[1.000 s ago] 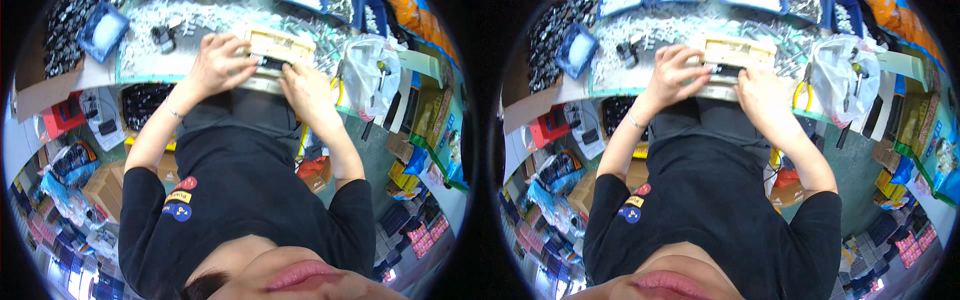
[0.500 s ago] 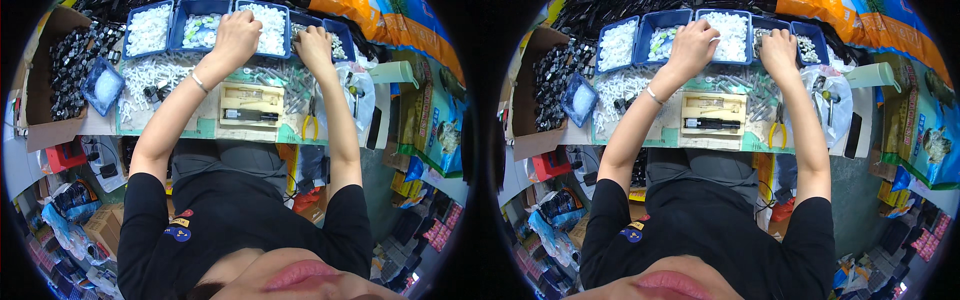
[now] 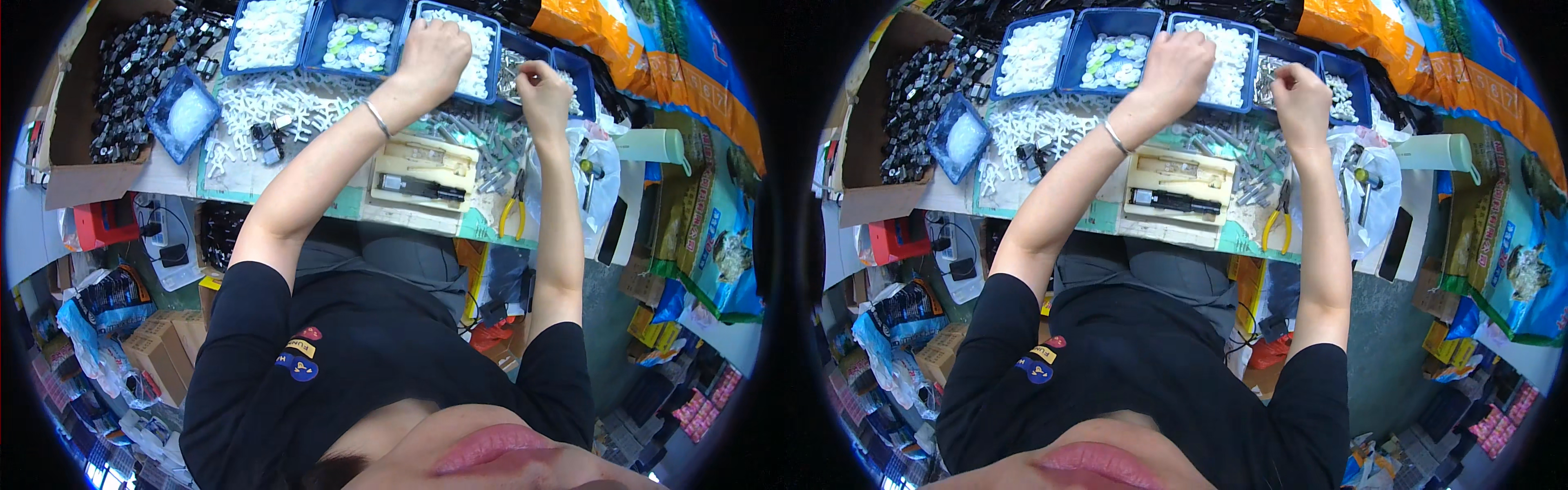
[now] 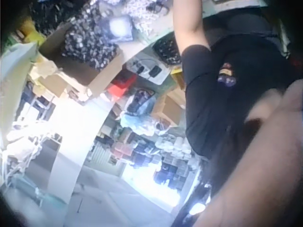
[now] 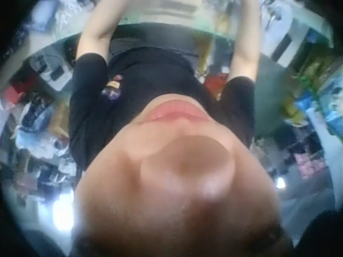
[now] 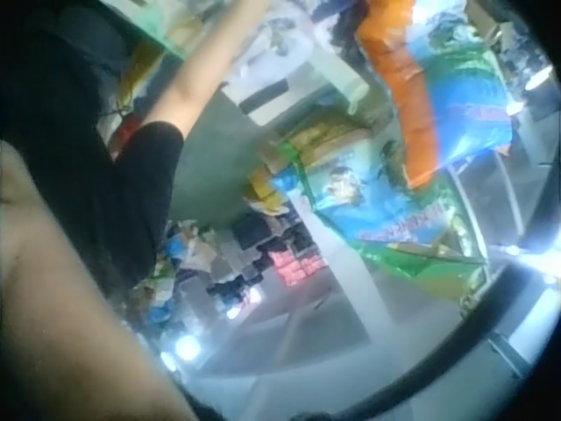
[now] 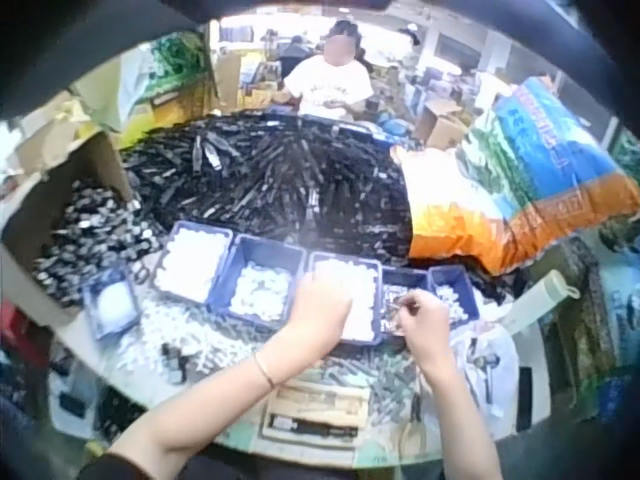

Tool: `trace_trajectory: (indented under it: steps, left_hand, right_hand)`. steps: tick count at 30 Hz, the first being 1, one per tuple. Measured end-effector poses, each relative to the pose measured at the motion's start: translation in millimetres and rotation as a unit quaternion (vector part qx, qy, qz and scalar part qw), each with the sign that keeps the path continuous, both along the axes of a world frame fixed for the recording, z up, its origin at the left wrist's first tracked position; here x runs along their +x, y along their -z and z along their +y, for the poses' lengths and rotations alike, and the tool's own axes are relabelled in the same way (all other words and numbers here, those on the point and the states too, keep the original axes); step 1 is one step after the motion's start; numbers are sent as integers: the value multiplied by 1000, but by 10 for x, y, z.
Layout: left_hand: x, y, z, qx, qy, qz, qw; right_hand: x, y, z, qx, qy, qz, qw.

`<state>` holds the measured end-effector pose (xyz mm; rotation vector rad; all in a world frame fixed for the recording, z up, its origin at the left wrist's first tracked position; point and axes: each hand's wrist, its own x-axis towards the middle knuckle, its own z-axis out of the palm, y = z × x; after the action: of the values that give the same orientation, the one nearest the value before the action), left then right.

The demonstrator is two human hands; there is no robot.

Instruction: Assembling small electrical or plastic components using a wooden jig and pliers.

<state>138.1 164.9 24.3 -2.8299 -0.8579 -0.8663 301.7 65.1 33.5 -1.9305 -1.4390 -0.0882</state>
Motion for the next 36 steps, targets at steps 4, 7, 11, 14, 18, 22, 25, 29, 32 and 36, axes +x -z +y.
trace_trajectory:
  steps: [4, 7, 11, 14, 18, 22, 25, 29, 32, 36]
  left_hand:
    - [-203, -30, 25, -239, 63, -245, 937]
    - [-414, -32, -266, -661, 190, -388, 613]
    - [-681, 37, -643, -807, 276, -440, 281]
    - [-771, 40, -778, -812, 285, -463, 212]
    - [-849, 14, -896, -806, 296, -477, 190]
    - [-870, 6, -1043, -767, 210, -509, 330]
    - [-915, -1, -1237, -493, 63, -487, 718]
    - [-1195, 144, -1216, -116, 172, -352, 913]
    - [-1377, 254, -1256, -34, 237, -266, 934]
    - [-1527, 303, -1249, -15, 262, -194, 945]
  right_hand:
    - [-403, -106, -117, 125, -113, 401, 900]
    - [-817, -167, -236, 231, -151, 442, 853]
    - [-1208, -231, -381, 233, -176, 395, 871]
    - [-1300, -233, -435, 245, -193, 384, 869]
    - [-1364, -233, -494, 249, -189, 384, 868]
    - [-1395, -173, -589, 221, -175, 295, 913]
    - [-1515, -236, -750, 136, -98, 456, 874]
    - [-1503, -223, -1078, -40, -108, 596, 794]
    - [-1514, -175, -1181, -99, -144, 568, 805]
    - [-1487, -88, -1159, -121, -203, 253, 938]
